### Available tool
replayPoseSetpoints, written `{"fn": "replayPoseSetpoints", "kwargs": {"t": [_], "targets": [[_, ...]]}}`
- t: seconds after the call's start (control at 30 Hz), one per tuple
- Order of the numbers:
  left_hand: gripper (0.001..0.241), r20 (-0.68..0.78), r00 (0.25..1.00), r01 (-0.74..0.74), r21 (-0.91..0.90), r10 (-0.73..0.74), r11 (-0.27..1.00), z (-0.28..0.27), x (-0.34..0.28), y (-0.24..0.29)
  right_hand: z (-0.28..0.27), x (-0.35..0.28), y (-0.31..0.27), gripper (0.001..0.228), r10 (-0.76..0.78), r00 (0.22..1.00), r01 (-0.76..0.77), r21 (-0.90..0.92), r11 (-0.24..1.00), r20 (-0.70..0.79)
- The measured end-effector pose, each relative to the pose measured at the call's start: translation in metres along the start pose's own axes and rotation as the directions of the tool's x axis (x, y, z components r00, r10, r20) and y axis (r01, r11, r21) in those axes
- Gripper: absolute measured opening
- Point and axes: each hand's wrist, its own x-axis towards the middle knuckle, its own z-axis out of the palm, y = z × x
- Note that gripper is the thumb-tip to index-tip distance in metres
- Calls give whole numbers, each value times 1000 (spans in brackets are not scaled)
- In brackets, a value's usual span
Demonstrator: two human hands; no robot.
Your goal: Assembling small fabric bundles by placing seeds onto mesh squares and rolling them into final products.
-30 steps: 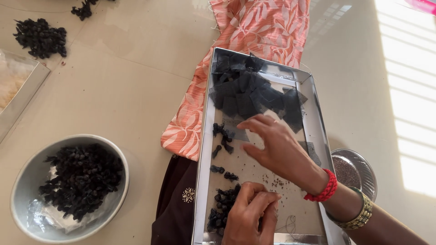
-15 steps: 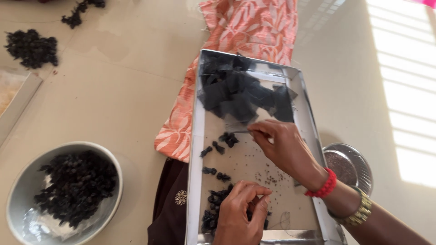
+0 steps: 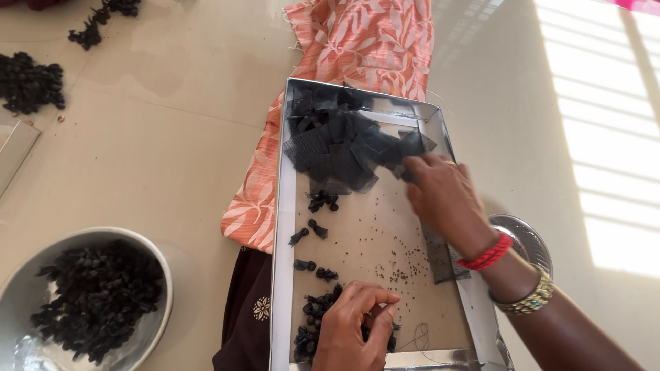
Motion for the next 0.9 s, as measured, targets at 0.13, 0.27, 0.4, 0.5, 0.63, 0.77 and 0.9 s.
{"fn": "replayPoseSetpoints", "kwargs": {"t": [0.13, 0.27, 0.4, 0.5, 0.63, 0.77, 0.9], "targets": [[12, -27, 992, -122, -9, 122, 992, 3, 0, -9, 13, -9, 18, 41, 93, 987, -74, -147, 986, 130], [12, -39, 997, -67, 30, 68, 997, 3, 0, -3, 27, -8, 29, 28, 144, 979, -147, 15, 989, 144], [17, -37, 998, -49, -3, 49, 999, 2, 2, -2, 39, -5, 49, 20, 133, 987, -145, 131, 981, 95], [18, -12, 1000, 25, 19, -25, 1000, 3, 4, -1, 28, -7, 48, 20, 128, 985, -145, 152, 978, 116], [14, -24, 999, -22, -1, 22, 1000, 4, 3, -5, 18, -12, 37, 30, 103, 970, -161, 263, 951, 220], [20, -9, 1000, 11, 19, -11, 1000, 5, 3, 0, 25, -17, 38, 28, 102, 983, -132, 199, 971, 152], [21, -11, 1000, 20, 22, -20, 1000, 3, 3, -2, 20, -15, 32, 20, 150, 980, -169, 149, 974, 132]]}}
